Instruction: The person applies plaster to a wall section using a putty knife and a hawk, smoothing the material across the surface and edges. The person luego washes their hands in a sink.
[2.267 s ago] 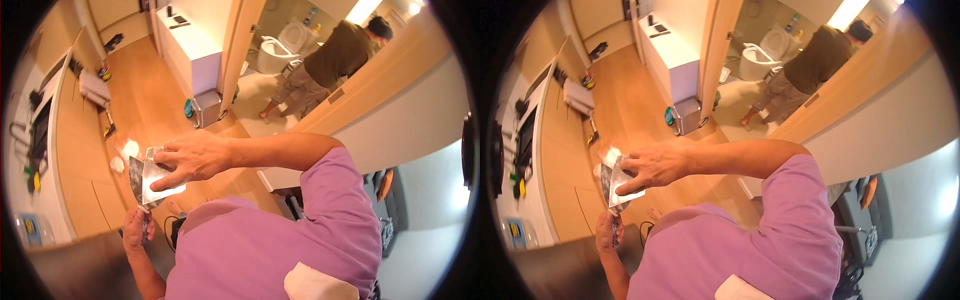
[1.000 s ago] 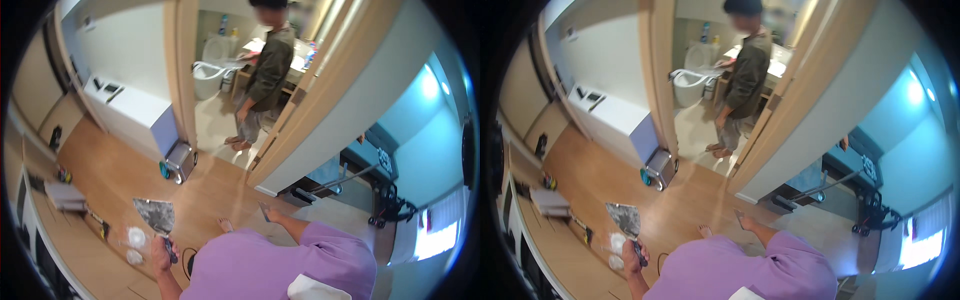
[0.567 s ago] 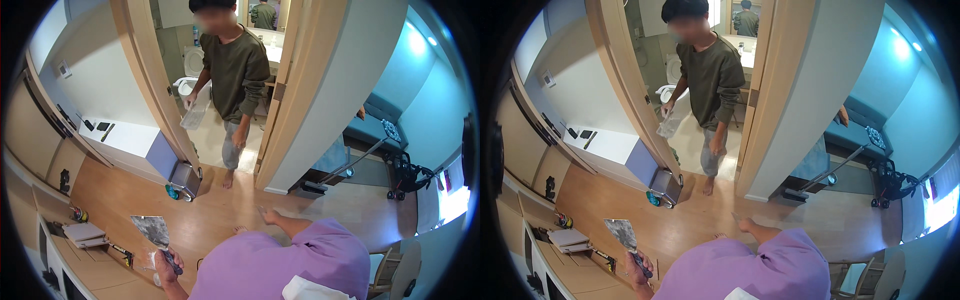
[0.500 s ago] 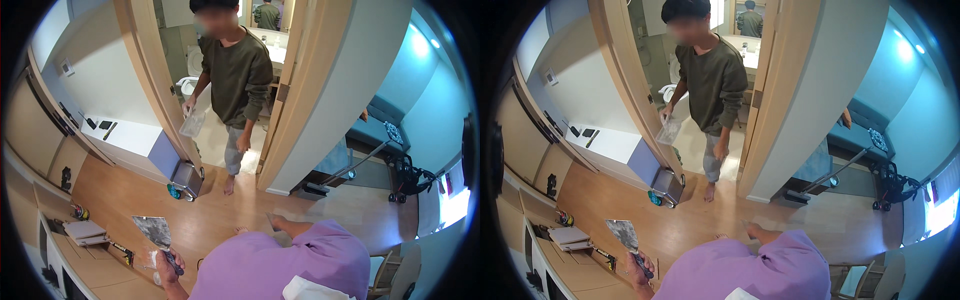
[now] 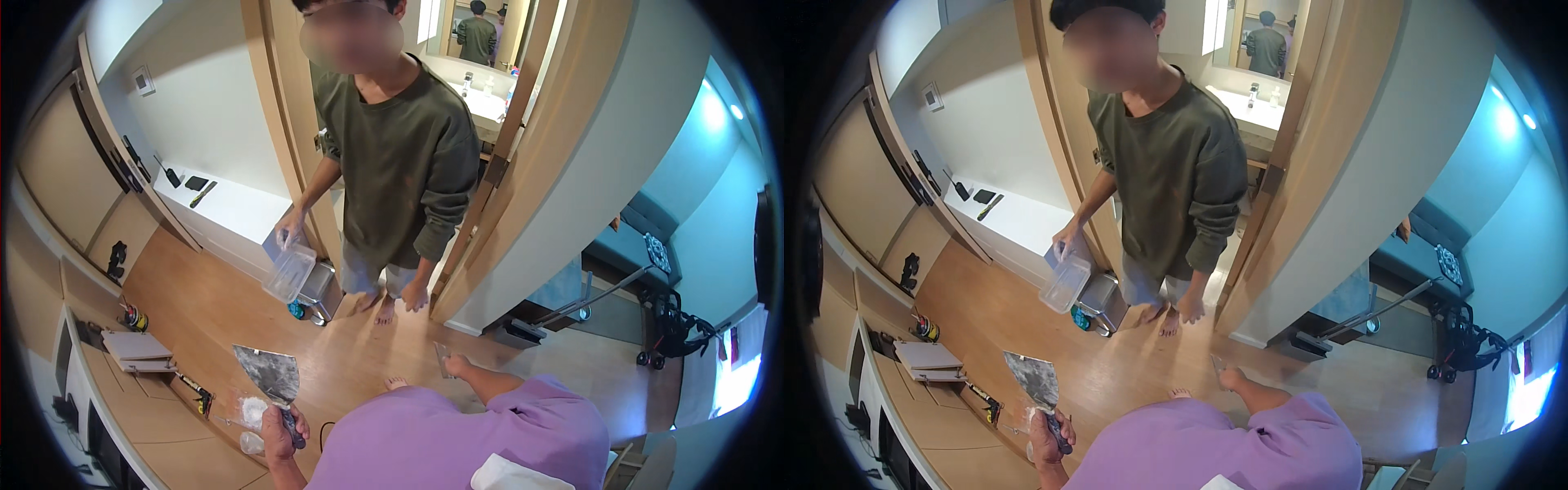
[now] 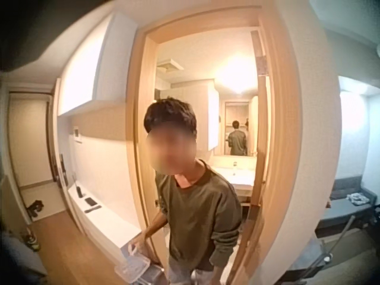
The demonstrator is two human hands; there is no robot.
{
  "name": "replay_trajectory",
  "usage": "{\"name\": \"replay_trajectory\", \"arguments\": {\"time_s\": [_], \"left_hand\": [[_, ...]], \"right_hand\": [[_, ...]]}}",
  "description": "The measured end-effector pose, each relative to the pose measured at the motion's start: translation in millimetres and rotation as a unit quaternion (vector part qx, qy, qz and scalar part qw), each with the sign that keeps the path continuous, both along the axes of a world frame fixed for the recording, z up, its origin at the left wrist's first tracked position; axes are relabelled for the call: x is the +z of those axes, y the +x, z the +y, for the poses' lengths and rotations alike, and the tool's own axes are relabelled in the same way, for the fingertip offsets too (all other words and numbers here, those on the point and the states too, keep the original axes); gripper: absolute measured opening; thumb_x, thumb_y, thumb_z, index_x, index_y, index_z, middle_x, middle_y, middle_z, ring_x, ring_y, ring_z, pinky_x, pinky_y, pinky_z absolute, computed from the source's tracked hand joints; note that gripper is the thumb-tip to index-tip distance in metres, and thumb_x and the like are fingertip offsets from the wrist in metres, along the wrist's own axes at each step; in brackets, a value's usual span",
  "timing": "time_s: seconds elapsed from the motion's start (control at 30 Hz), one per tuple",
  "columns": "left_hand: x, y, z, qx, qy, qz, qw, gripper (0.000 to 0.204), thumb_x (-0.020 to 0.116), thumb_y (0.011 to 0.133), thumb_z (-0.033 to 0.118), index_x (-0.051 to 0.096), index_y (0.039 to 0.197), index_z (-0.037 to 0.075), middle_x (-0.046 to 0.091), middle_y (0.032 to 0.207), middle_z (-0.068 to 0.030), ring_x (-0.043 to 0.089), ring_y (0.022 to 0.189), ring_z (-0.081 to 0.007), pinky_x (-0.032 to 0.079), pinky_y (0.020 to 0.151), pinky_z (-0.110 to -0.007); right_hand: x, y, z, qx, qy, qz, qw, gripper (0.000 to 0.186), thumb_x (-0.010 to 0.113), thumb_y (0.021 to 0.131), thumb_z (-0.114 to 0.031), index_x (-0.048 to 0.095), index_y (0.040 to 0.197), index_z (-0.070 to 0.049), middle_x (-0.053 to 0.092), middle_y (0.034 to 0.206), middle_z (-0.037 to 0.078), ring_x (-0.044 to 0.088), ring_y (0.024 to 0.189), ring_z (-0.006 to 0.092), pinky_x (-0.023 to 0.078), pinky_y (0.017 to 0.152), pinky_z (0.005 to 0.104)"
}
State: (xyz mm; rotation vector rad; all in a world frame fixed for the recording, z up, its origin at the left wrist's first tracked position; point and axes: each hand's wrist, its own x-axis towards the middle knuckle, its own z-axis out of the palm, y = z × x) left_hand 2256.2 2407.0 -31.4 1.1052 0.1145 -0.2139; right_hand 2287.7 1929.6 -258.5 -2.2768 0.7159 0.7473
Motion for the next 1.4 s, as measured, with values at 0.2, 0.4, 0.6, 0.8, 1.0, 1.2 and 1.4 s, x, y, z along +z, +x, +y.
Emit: {"name": "replay_trajectory", "arguments": {"time_s": [0.2, 0.4, 0.6, 0.8, 1.0, 1.2, 1.4], "left_hand": [[-2.5, 1.3, -6.0, -0.009, -0.015, -0.012, 1.000, 0.061, 0.049, 0.102, 0.059, 0.056, 0.089, 0.000, 0.052, 0.058, -0.0103, 0.052, 0.045, -0.0212, 0.046, 0.043, -0.033], [-6.9, -7.7, 0.1, 0.005, -0.031, -0.012, 0.999, 0.060, 0.053, 0.101, 0.058, 0.057, 0.092, -0.001, 0.052, 0.059, -0.0109, 0.053, 0.047, -0.0212, 0.047, 0.044, -0.034], [12.3, -7.6, -4.3, 0.001, 0.003, -0.036, 0.999, 0.059, 0.054, 0.100, 0.058, 0.058, 0.096, -0.001, 0.053, 0.061, -0.0099, 0.054, 0.049, -0.0196, 0.047, 0.044, -0.033], [33.9, -0.6, -0.2, -0.075, 0.005, -0.038, 0.996, 0.058, 0.057, 0.100, 0.056, 0.062, 0.097, -0.002, 0.064, 0.074, -0.0107, 0.060, 0.058, -0.0183, 0.048, 0.052, -0.031], [33.2, 7.3, 1.1, -0.108, 0.005, -0.053, 0.993, 0.057, 0.058, 0.099, 0.056, 0.064, 0.095, -0.001, 0.063, 0.072, -0.0086, 0.059, 0.059, -0.0161, 0.046, 0.054, -0.029], [46.7, 4.0, -0.2, -0.082, 0.075, -0.018, 0.994, 0.057, 0.056, 0.101, 0.055, 0.063, 0.094, -0.001, 0.062, 0.069, -0.0080, 0.059, 0.059, -0.0149, 0.046, 0.054, -0.028], [15.5, -1.6, -1.3, -0.076, -0.035, -0.052, 0.995, 0.056, 0.057, 0.101, 0.054, 0.063, 0.094, -0.001, 0.061, 0.069, -0.0077, 0.059, 0.059, -0.0148, 0.047, 0.053, -0.028]], "right_hand": [[-31.6, 25.5, -25.4, 0.018, -0.006, -0.065, 0.998, 0.048, 0.053, 0.096, -0.034, 0.064, 0.121, 0.007, 0.066, 0.119, 0.032, 0.067, 0.111, 0.0415, 0.051, 0.098, 0.0491], [-27.2, 15.3, -29.1, 0.127, -0.045, 0.016, 0.991, 0.048, 0.054, 0.096, -0.033, 0.064, 0.120, 0.007, 0.068, 0.116, 0.030, 0.069, 0.105, 0.0420, 0.054, 0.092, 0.0491], [-52.9, 0.1, -33.4, 0.098, -0.048, 0.009, 0.994, 0.045, 0.053, 0.096, -0.033, 0.066, 0.121, 0.002, 0.068, 0.118, 0.027, 0.066, 0.112, 0.0421, 0.051, 0.098, 0.0496], [-31.3, 14.3, -6.2, 0.066, -0.046, -0.013, 0.997, 0.043, 0.054, 0.097, -0.033, 0.067, 0.121, 0.001, 0.068, 0.120, 0.027, 0.065, 0.113, 0.0431, 0.051, 0.097, 0.0502], [-30.0, 19.8, -7.4, 0.071, -0.066, -0.053, 0.994, 0.044, 0.053, 0.096, -0.031, 0.066, 0.117, 0.006, 0.067, 0.116, 0.032, 0.065, 0.112, 0.0445, 0.050, 0.098, 0.0509], [-4.7, 29.3, -10.6, 0.026, -0.034, -0.019, 0.999, 0.035, 0.052, 0.094, -0.025, 0.068, 0.107, 0.004, 0.069, 0.106, 0.030, 0.066, 0.105, 0.0447, 0.052, 0.090, 0.0497], [-23.9, 12.9, -34.1, 0.157, -0.052, -0.136, 0.977, 0.036, 0.051, 0.094, -0.025, 0.064, 0.114, 0.002, 0.068, 0.107, 0.031, 0.065, 0.104, 0.0461, 0.052, 0.089, 0.0495]]}}
